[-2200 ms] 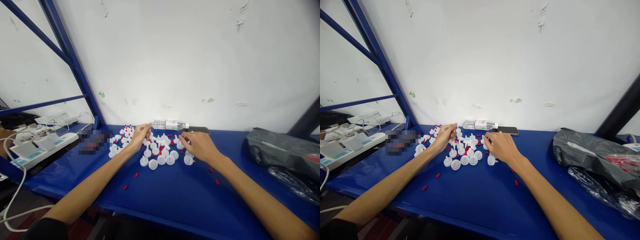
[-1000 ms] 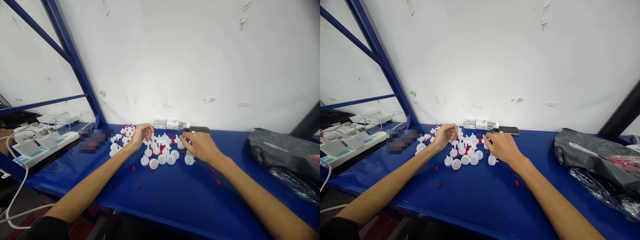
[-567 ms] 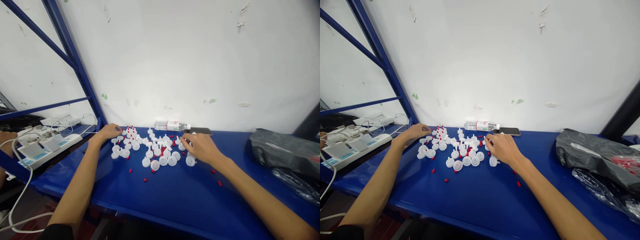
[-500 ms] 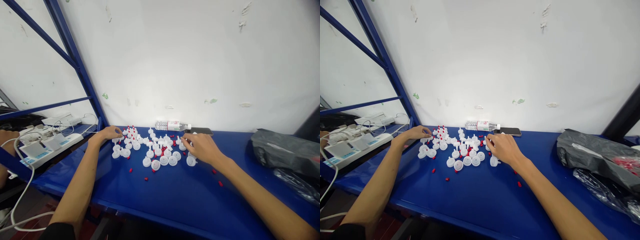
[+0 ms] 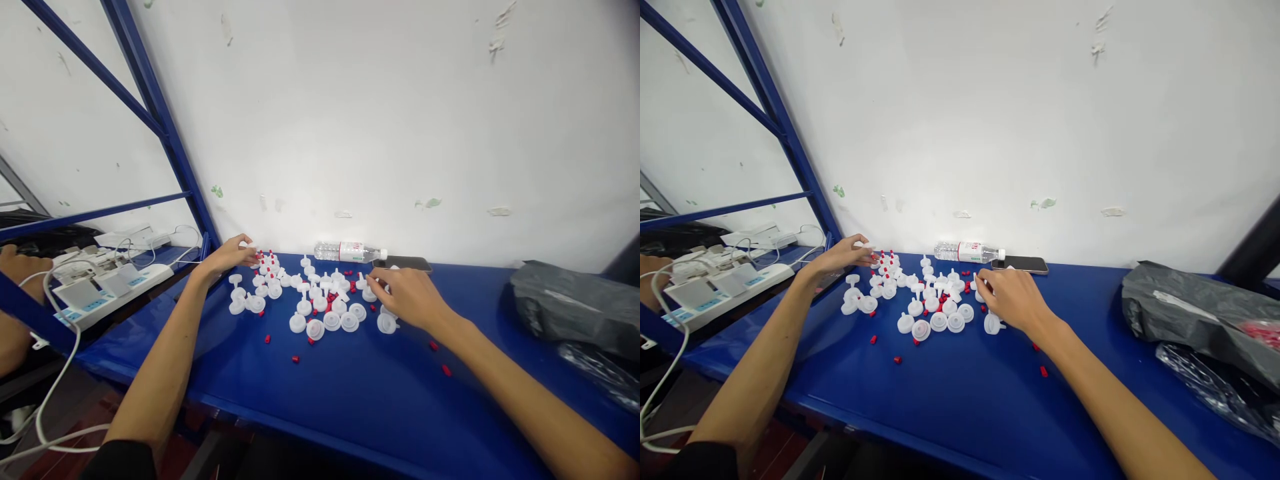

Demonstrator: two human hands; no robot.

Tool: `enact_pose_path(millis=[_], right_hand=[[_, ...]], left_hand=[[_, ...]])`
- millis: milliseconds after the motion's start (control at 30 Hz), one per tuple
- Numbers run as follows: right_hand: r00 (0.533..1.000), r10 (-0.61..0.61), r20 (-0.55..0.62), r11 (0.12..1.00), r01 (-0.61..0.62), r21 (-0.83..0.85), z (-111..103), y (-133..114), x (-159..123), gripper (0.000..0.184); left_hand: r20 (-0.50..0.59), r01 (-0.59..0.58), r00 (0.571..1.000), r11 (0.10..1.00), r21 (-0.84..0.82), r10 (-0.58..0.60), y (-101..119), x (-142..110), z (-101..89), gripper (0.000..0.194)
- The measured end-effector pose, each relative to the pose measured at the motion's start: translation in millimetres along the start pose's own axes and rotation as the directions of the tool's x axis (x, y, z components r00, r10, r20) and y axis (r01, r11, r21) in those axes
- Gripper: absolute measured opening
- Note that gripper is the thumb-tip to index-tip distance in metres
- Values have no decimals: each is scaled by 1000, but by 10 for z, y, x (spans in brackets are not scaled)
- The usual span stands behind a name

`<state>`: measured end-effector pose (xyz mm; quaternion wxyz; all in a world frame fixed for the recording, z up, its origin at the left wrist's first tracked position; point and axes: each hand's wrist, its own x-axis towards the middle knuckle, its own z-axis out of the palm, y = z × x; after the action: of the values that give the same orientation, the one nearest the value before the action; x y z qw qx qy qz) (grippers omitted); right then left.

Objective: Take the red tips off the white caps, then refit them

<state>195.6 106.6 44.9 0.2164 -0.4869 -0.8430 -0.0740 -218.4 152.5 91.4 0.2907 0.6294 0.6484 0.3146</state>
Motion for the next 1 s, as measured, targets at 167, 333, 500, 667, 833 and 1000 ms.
enact_pose_path(millis=[167, 333, 500, 667, 833, 1000], right_hand=[[1000, -1, -4, 1000, 1, 0, 13, 12, -1, 33], [1000, -4, 6, 1000, 4, -1, 11, 9, -5, 34], [1000, -7, 7, 1000, 6, 3, 17, 10, -2, 33], [1000, -18, 3, 1000, 18, 7, 24, 15, 3, 34], [1000, -18, 12, 1000, 18, 16, 18, 16, -4, 35], [1000, -27, -5, 1000, 27, 10, 35, 24, -3, 34]], left_hand=[[103, -145, 982, 979, -146, 161, 178, -53, 241, 27], [275, -212, 929, 965, -152, 247, 278, -90, 414, 20], [427, -229, 864, 964, -137, 266, 336, -147, 489, 19], [510, -194, 828, 973, -127, 232, 377, -203, 510, 23], [537, -170, 817, 978, -123, 210, 416, -245, 503, 22], [540, -167, 821, 982, -87, 187, 412, -253, 480, 19]])
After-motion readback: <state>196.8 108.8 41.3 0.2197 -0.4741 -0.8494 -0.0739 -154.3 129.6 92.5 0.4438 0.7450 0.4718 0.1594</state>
